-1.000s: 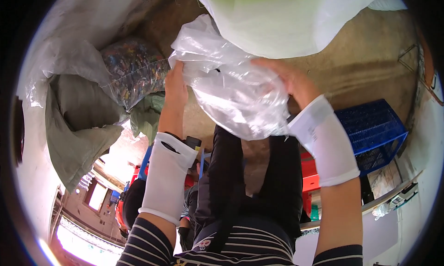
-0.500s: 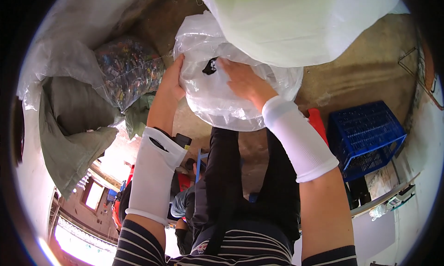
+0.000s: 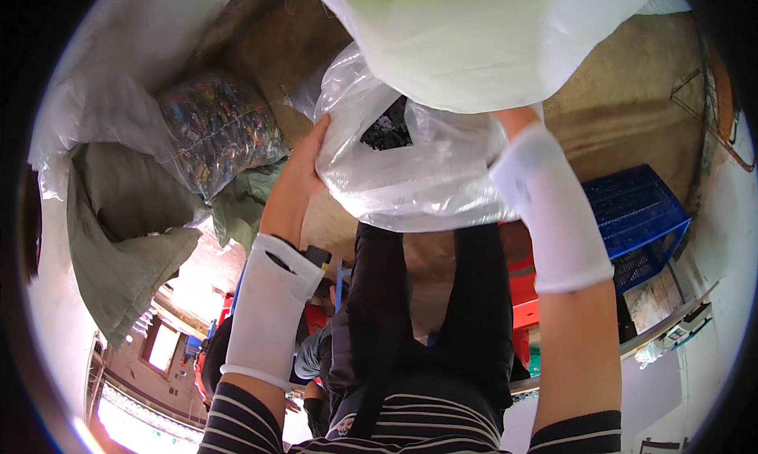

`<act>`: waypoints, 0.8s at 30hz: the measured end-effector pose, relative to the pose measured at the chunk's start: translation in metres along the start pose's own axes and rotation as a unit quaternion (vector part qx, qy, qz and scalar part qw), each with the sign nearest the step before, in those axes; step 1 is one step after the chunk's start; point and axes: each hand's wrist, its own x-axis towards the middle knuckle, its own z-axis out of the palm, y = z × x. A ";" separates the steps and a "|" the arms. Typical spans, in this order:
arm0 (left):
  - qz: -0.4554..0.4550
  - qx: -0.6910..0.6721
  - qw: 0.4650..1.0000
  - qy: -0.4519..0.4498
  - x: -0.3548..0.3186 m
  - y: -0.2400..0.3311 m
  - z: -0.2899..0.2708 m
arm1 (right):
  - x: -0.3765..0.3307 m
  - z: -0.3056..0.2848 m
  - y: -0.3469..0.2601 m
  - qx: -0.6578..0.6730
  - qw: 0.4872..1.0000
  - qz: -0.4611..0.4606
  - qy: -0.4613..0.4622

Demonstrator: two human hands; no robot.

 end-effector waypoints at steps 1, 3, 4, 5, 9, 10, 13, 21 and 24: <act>0.000 0.005 1.000 0.000 -0.013 0.000 0.010 | 0.008 0.003 -0.002 -0.051 0.999 -0.004 0.003; 0.010 -0.035 0.997 -0.073 -0.034 -0.006 0.037 | 0.016 -0.001 -0.003 -0.160 0.987 -0.003 0.016; 0.005 -0.034 0.996 -0.086 -0.031 -0.015 0.044 | 0.015 -0.008 -0.004 -0.219 0.975 0.004 0.025; 0.050 0.109 0.990 -0.068 -0.025 -0.025 0.048 | 0.015 -0.015 -0.003 -0.278 0.960 0.012 0.033; 0.070 0.167 0.982 0.054 -0.048 -0.016 0.041 | 0.039 0.025 -0.009 -0.459 0.888 -0.010 0.009; 0.072 0.169 0.982 0.054 -0.044 -0.014 0.036 | 0.046 0.042 -0.003 -0.489 0.871 -0.002 -0.050; 0.064 0.032 0.997 0.015 -0.028 -0.009 0.032 | 0.068 0.073 0.075 -0.507 0.837 -0.205 -0.005; 0.022 -0.089 0.996 -0.017 -0.014 -0.021 0.033 | 0.032 0.032 0.170 -0.499 0.844 0.054 -0.188; 0.034 -0.067 0.997 0.009 -0.023 -0.027 0.050 | 0.008 0.031 0.109 -0.227 0.951 0.085 -0.194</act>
